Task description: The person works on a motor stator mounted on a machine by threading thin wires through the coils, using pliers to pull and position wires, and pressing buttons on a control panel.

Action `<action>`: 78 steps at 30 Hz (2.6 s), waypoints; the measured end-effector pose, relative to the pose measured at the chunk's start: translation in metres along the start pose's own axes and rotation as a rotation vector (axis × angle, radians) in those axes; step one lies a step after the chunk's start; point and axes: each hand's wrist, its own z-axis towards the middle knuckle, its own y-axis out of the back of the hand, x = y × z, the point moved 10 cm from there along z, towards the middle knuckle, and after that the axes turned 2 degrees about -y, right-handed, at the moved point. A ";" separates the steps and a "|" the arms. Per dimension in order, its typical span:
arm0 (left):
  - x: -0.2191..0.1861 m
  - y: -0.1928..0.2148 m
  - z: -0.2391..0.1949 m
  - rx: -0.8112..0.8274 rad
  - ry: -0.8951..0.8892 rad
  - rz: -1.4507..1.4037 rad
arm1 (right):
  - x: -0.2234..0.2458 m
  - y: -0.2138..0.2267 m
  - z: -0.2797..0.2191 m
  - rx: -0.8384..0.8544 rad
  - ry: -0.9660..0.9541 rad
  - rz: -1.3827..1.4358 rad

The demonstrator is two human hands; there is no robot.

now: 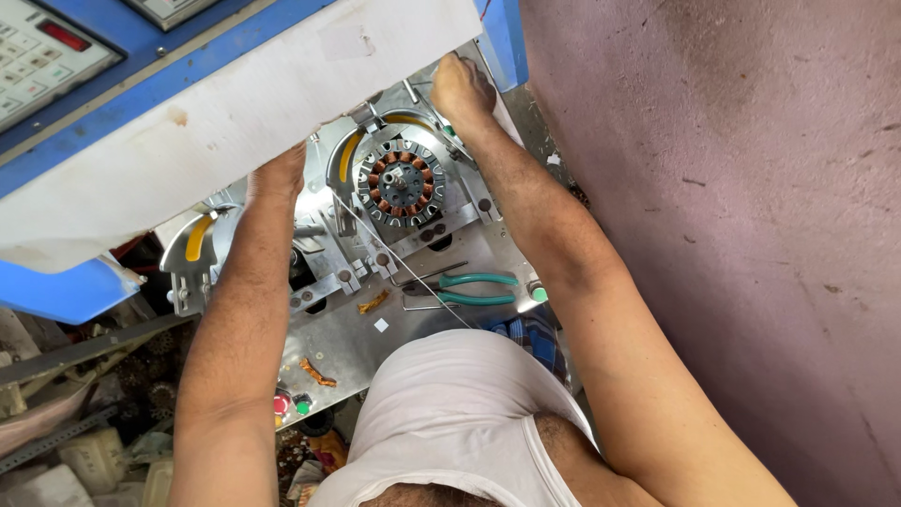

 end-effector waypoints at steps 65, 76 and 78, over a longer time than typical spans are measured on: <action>-0.056 -0.035 -0.010 0.100 0.087 0.243 | -0.080 0.303 -0.207 -0.425 0.288 -0.167; -0.122 -0.061 -0.043 0.090 -0.319 0.648 | 0.116 0.105 -0.190 -0.125 0.773 -0.664; -0.123 -0.055 -0.045 0.083 -0.182 0.463 | 0.137 0.088 -0.191 -0.170 0.930 -0.608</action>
